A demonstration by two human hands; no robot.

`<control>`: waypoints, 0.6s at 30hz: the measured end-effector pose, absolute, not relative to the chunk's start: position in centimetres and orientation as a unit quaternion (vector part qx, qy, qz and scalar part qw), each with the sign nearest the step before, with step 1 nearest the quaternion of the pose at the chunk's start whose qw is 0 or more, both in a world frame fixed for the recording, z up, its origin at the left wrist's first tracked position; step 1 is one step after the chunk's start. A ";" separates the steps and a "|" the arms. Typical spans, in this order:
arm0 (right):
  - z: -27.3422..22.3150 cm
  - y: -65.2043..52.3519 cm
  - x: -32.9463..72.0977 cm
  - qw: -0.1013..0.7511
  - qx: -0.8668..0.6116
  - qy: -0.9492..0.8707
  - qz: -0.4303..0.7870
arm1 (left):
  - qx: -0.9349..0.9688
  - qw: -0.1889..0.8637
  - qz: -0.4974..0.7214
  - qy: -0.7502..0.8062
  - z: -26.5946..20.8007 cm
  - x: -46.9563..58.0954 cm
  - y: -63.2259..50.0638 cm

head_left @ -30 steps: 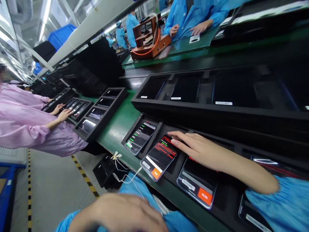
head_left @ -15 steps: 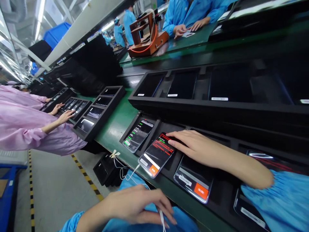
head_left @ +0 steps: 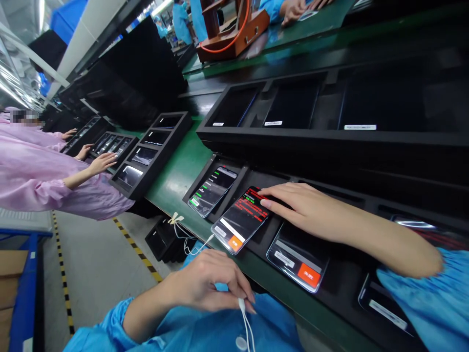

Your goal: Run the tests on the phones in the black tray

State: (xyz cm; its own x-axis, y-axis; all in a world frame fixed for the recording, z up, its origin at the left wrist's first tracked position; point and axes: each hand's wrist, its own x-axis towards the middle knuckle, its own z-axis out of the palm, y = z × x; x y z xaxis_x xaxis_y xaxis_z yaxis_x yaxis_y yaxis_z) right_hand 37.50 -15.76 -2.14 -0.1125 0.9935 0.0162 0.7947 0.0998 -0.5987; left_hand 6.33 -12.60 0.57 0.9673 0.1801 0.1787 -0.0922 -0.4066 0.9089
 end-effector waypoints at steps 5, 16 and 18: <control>-1.9 -15.7 37.5 0.211 -0.628 -0.709 0.240 | 0.824 0.549 0.135 0.018 0.6 6.4 -12.5; -2.1 -15.7 37.6 0.211 -0.634 -0.702 0.245 | 0.823 0.557 0.110 0.029 1.0 6.7 -12.5; -2.1 -15.7 37.6 0.211 -0.634 -0.703 0.243 | 0.823 0.559 0.093 0.034 1.1 6.7 -12.5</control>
